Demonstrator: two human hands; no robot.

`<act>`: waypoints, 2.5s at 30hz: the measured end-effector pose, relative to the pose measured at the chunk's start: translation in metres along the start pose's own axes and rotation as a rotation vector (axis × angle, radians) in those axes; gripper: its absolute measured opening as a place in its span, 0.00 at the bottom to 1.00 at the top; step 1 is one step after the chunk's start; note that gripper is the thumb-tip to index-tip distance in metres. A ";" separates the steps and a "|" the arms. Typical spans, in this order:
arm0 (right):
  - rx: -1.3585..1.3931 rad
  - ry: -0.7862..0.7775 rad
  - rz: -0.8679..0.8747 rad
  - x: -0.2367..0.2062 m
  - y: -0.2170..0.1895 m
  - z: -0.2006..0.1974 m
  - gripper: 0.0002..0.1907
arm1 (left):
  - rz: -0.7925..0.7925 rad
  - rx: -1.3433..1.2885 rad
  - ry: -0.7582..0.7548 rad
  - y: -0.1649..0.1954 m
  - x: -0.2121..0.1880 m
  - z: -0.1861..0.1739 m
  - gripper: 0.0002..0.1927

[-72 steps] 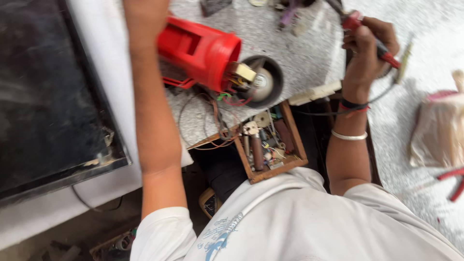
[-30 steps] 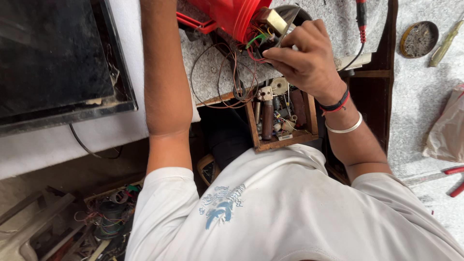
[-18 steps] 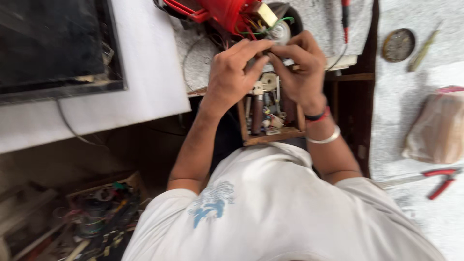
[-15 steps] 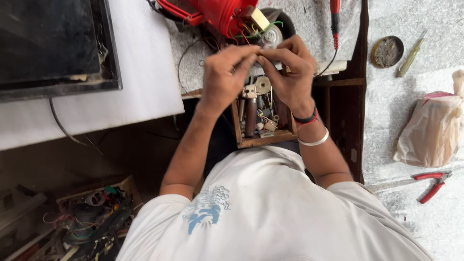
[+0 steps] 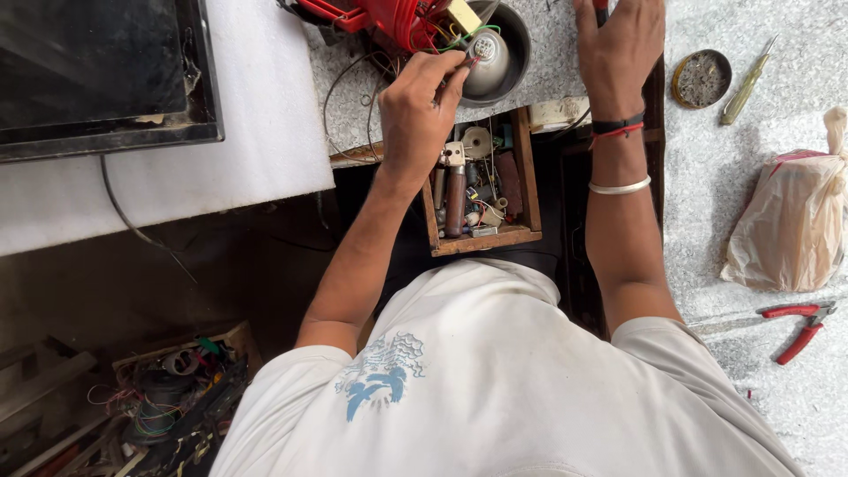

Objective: The person repairs an electric appliance with a red plastic housing and a motor unit on a cluttered workbench. They unwrap a paper packet of parts, strip and position wires, scrape residue from a round metal disc with a small tool, solder the wires using a soldering iron, and adjust and reassemble the components.

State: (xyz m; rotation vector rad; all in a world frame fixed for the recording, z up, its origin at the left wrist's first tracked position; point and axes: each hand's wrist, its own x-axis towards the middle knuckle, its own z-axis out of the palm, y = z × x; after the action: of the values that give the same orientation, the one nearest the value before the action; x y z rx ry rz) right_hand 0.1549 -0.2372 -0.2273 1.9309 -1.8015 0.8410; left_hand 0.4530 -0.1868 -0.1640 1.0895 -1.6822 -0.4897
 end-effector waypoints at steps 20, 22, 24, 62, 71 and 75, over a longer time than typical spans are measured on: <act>0.827 -0.439 0.249 -0.038 -0.109 -0.150 0.14 | -0.020 -0.057 0.069 -0.001 0.004 -0.008 0.06; 0.826 -0.435 0.244 -0.037 -0.109 -0.147 0.13 | 0.025 -0.058 0.073 -0.001 0.004 -0.008 0.06; 0.817 -0.436 0.239 -0.038 -0.108 -0.145 0.13 | 0.047 -0.045 0.075 0.000 0.004 -0.008 0.06; 0.815 -0.471 0.279 -0.037 -0.102 -0.147 0.15 | 0.076 -0.047 0.061 -0.006 0.006 -0.005 0.07; 0.739 -0.461 0.262 -0.036 -0.102 -0.152 0.13 | 0.096 -0.005 0.077 -0.003 0.008 -0.002 0.08; 0.742 -0.468 0.253 -0.035 -0.100 -0.153 0.13 | 0.111 0.023 0.083 -0.003 0.008 -0.002 0.08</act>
State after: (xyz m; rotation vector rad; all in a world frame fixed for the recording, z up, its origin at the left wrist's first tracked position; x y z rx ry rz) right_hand 0.2266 -0.1024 -0.1217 2.5476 -2.2497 1.3848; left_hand 0.4558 -0.1943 -0.1612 1.0135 -1.6687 -0.3504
